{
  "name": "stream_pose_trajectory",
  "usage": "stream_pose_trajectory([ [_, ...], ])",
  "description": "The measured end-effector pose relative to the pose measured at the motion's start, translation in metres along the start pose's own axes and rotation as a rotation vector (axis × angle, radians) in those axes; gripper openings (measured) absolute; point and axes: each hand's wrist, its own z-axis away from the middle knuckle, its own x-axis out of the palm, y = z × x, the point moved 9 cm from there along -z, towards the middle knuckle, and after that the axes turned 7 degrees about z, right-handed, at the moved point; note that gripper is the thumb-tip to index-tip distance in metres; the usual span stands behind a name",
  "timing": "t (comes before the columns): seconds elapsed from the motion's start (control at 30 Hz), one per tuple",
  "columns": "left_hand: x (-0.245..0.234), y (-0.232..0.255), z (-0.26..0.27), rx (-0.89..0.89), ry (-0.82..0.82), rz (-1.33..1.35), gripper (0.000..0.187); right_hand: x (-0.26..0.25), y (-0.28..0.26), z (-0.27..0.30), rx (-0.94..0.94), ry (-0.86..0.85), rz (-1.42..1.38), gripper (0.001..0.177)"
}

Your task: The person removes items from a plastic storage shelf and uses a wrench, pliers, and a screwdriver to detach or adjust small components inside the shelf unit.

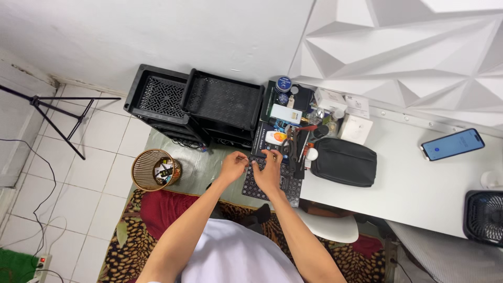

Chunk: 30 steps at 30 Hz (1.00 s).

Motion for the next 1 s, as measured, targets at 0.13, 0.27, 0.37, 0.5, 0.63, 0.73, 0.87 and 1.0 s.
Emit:
stream_pose_trajectory([
  [0.13,-0.041,-0.016,0.000,-0.023,0.076,0.133,0.017,0.048,-0.031,0.014,0.066,-0.161,0.026,0.063],
  [0.27,-0.092,-0.039,-0.003,0.005,0.090,0.204,0.018,0.095,-0.069,0.018,0.042,-0.193,0.061,0.068],
  [0.37,-0.145,-0.053,0.000,-0.015,0.066,0.144,0.019,0.140,-0.094,0.017,0.063,-0.192,0.079,0.068],
  [0.5,-0.240,-0.033,0.023,0.131,0.182,-0.444,0.029,0.201,-0.131,0.028,0.038,-0.227,0.181,0.068],
  [0.63,-0.309,-0.011,0.040,0.200,0.193,-0.764,0.047,0.255,-0.164,0.037,0.097,-0.334,0.269,0.071],
  [0.73,-0.346,-0.016,0.042,0.202,0.178,-0.793,0.060,0.292,-0.181,0.041,0.176,-0.391,0.243,0.071],
  [0.87,-0.375,-0.043,0.027,0.189,0.147,-0.790,0.070,0.347,-0.191,0.033,0.159,-0.469,0.298,0.072],
  [1.0,-0.394,-0.090,0.004,0.088,0.119,-0.747,0.068,0.418,-0.171,0.014,0.087,-0.556,0.318,0.069],
])
